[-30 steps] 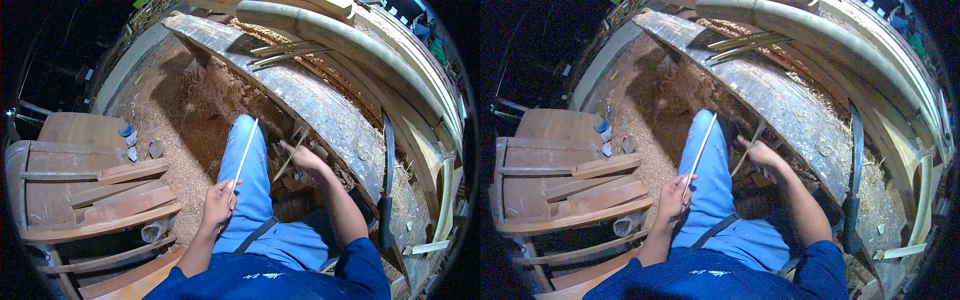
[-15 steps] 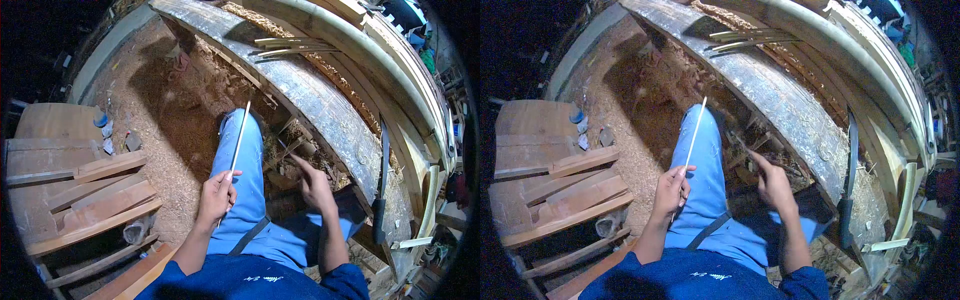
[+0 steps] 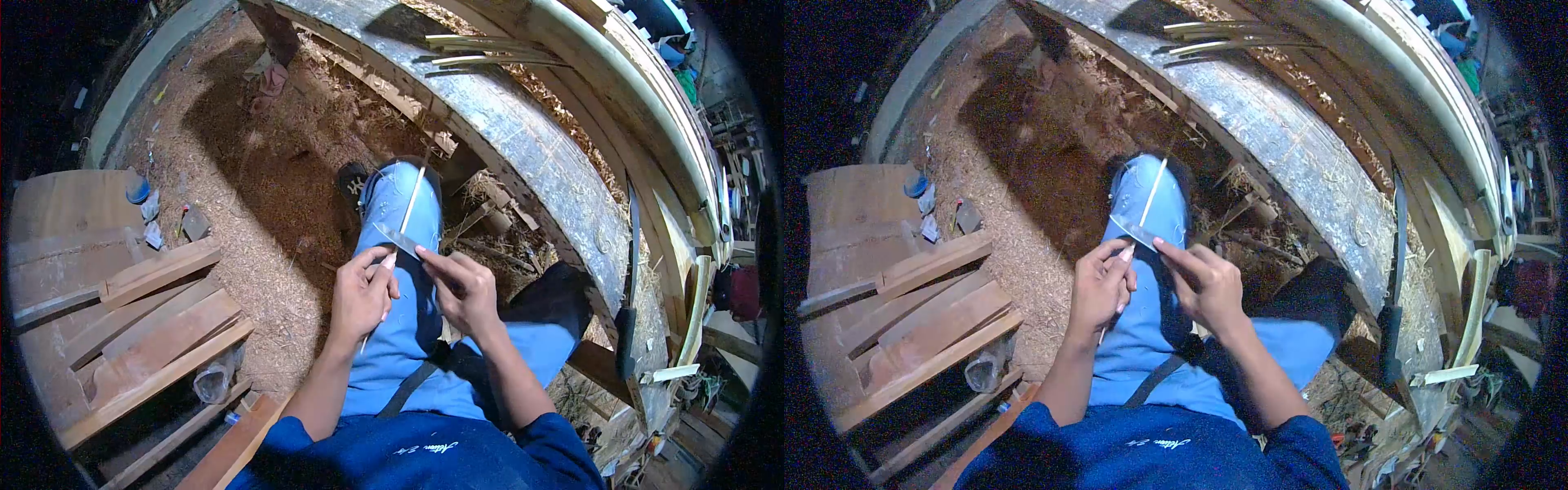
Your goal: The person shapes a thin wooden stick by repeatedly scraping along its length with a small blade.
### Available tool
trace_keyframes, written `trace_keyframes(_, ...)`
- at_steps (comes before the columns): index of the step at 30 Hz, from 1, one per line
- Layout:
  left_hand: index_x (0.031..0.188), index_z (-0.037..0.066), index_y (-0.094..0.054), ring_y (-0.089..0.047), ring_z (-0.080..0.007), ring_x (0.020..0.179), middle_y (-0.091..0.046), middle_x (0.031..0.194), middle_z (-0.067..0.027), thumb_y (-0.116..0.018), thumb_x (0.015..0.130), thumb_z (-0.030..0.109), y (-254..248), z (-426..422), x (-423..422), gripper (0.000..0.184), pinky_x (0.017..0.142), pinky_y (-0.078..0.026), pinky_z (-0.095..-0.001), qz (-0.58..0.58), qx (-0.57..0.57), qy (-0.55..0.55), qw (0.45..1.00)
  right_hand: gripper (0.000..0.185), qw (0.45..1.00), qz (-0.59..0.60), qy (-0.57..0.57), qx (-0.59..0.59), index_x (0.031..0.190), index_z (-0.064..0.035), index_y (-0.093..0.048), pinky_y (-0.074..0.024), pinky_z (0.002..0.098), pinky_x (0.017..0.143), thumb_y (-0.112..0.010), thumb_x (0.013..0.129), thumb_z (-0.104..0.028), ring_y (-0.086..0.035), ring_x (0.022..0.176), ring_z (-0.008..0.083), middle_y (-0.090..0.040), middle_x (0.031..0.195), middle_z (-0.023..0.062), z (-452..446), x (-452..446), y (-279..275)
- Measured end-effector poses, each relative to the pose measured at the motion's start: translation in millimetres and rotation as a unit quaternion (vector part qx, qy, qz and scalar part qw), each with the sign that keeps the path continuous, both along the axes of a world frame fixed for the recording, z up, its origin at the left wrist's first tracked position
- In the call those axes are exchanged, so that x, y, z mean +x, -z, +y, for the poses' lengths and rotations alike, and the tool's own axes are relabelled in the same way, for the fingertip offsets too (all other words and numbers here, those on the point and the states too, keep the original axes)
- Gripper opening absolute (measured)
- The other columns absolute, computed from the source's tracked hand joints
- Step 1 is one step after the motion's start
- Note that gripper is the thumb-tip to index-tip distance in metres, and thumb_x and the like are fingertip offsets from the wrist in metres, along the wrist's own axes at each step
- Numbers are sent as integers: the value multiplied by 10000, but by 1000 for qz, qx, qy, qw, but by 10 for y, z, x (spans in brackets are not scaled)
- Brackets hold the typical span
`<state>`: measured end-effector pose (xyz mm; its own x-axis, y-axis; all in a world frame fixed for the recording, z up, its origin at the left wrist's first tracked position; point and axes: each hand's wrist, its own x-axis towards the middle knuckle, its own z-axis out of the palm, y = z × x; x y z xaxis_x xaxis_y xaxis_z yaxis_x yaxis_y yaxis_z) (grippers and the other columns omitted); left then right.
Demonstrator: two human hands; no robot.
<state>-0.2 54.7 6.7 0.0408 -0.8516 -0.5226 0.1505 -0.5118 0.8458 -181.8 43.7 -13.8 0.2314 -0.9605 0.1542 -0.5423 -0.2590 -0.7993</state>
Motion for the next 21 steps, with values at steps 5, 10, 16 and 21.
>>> trace_keyframes(5,1064,-52,-583,-413,-64,331,-615,612,-104,-590,958,129,23,-139,5,211,314,-284,-214,-8,-17,9,1000,350,999,31,15,-6,1183,-273,-691,-441,391,487,-691,851,-161,-536,508,268,-507,631,89,-107,103,-22)
trace_keyframes(10,1025,-72,-586,-437,-69,347,-621,605,-111,-568,967,125,93,-122,-10,206,327,-312,-231,2,-12,7,1000,385,999,-39,23,23,1209,-249,-678,-439,384,494,-690,847,-118,-540,518,263,-530,652,109,29,75,114)
trace_keyframes(16,899,-56,-613,-457,-71,359,-627,613,-103,-528,978,123,156,-147,-166,214,335,-332,-226,-12,-18,43,999,389,999,-45,4,24,1209,-225,-679,-447,380,504,-688,843,-93,-561,530,263,-568,673,132,86,-65,177)
trace_keyframes(21,860,-42,-606,-499,-67,395,-632,644,-81,-521,978,117,125,-161,-246,215,338,-355,-207,-45,-24,54,997,339,998,-34,50,17,1169,-222,-701,-457,383,517,-698,844,-128,-566,527,267,-574,651,126,144,-69,241)
